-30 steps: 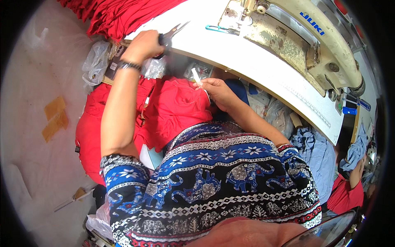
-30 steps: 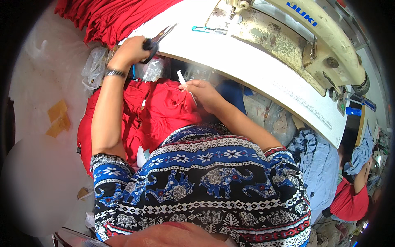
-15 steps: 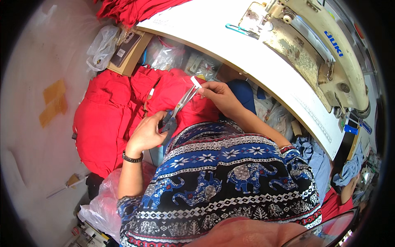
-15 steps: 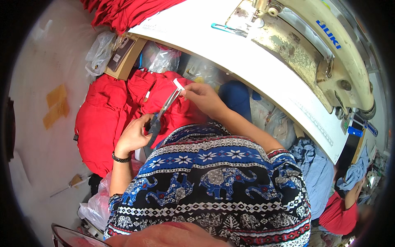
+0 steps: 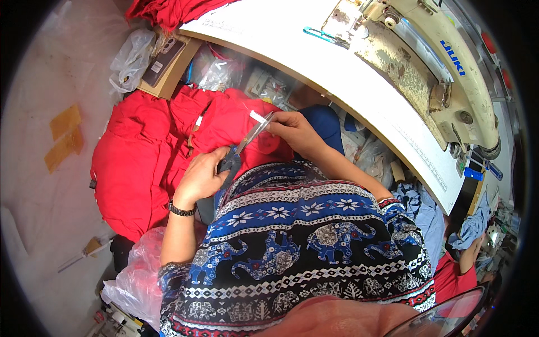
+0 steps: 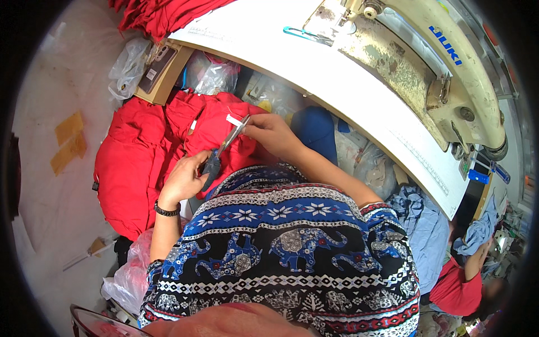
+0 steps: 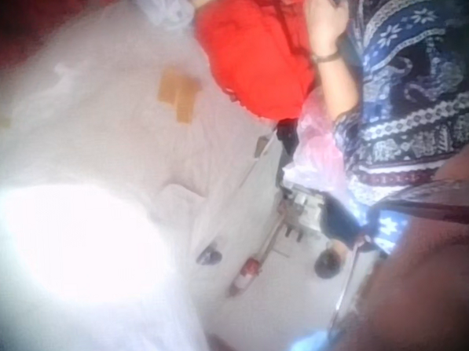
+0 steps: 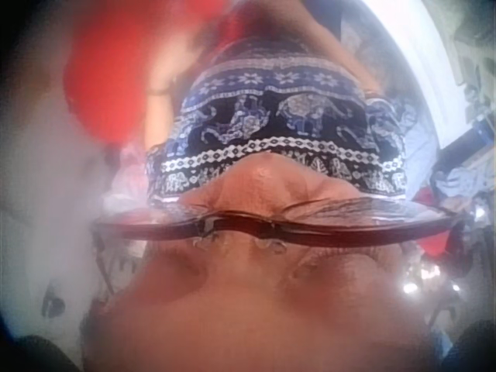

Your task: The person uses shears to cut small white labels and positions them onto red shirts next to a sewing machine, then stacks the shirts onto a pile.

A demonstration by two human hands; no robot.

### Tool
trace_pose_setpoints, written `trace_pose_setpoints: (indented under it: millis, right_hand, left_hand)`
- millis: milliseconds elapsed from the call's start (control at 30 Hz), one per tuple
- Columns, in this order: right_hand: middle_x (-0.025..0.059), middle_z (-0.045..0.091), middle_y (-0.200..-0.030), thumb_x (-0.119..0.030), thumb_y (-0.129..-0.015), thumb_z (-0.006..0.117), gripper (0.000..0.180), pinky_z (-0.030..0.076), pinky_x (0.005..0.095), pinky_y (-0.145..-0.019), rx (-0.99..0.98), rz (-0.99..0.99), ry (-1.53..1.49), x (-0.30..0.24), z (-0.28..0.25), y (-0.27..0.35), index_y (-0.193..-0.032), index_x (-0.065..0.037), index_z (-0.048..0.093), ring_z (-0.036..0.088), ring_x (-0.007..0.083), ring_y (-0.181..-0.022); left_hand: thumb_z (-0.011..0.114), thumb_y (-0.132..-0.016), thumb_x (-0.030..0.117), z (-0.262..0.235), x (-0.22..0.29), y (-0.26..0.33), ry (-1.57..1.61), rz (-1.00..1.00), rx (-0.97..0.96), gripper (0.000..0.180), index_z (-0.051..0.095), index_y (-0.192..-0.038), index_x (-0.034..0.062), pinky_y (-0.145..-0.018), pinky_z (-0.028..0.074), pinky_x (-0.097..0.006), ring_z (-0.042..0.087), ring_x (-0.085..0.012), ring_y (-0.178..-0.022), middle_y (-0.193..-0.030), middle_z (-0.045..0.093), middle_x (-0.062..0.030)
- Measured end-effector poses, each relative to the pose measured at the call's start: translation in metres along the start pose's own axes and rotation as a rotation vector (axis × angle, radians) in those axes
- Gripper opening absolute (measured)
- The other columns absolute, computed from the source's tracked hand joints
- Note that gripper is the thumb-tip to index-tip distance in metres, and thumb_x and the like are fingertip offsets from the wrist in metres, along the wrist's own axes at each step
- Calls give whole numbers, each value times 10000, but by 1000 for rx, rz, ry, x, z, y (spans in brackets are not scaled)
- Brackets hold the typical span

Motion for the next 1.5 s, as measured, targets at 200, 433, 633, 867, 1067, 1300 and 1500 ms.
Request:
trace_pose_setpoints:
  millis: [200, 433, 633, 867, 1067, 1300, 1500]
  right_hand:
    - [-6, 619, -843, -102, -908, 561, 153, 437, 223, -736, 90, -37, 7, 13, -11, -1, -946, 2, 666, 533, 58, -790]
    - [119, 416, -1400, -83, -882, 594, 378, 396, 334, -1016, 25, 168, 134, 75, -41, 4, -1257, -50, 560, 460, 223, -1248]
    - [186, 367, -1429, -122, -830, 670, 452, 282, 386, -1103, -206, -145, 584, 93, -33, 22, -1255, -39, 543, 320, 311, -1354]
    - [142, 622, -1127, -78, -866, 532, 369, 471, 363, -909, 207, 192, 1, 101, -59, 25, -1230, -21, 556, 594, 289, -1039]
    - [51, 661, -1010, -148, -904, 599, 285, 565, 311, -727, 117, 183, -439, 71, -40, 12, -1175, -63, 589, 656, 165, -862]
    - [1, 648, -1050, -98, -945, 551, 249, 491, 220, -793, 112, -154, -1, 13, -24, -2, -1183, -36, 592, 594, 57, -914]
    - [37, 626, -1116, -138, -960, 514, 299, 468, 279, -870, 366, -331, -169, -61, -61, -22, -1231, -16, 550, 578, 118, -991]
  left_hand:
    - [665, -798, 59, 1, 0, -7, 369, 23, 42, 186, 590, -962, 13, -579, 420, -295, 560, -170, -633, -759, 629, -76]
    - [651, -797, 293, -89, 47, -125, -282, 235, 530, 353, 602, -898, -42, -616, 451, -401, 587, -327, -651, -739, 608, -200]
    - [613, -821, 340, -99, 98, -239, -490, 253, 533, 377, 640, -917, -23, -794, 490, -461, 627, -413, -886, -898, 654, -252]
    - [613, -874, 381, -59, 104, -136, -318, 374, 406, 400, 651, -753, 2, -598, 472, -437, 616, -371, -647, -661, 599, -215]
    - [682, -783, 466, 26, 58, -58, -428, 126, 295, 502, 646, -994, 12, -715, 503, -456, 654, -370, -759, -810, 666, -207]
    - [564, -763, 67, 40, 2, -58, 205, 10, 338, 333, 608, -1088, 13, -626, 493, -406, 645, -328, -674, -740, 616, -235]
    - [443, -771, -79, -88, -27, -13, 385, -63, 869, 278, 628, -964, 1, -676, 481, -267, 566, -108, -732, -915, 636, -38]
Point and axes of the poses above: each hand's wrist, its own y-axis away from the middle knuckle, its own z-axis out of the palm, x = y × z, the point moved 6 cm from there along -y, towards the middle knuckle
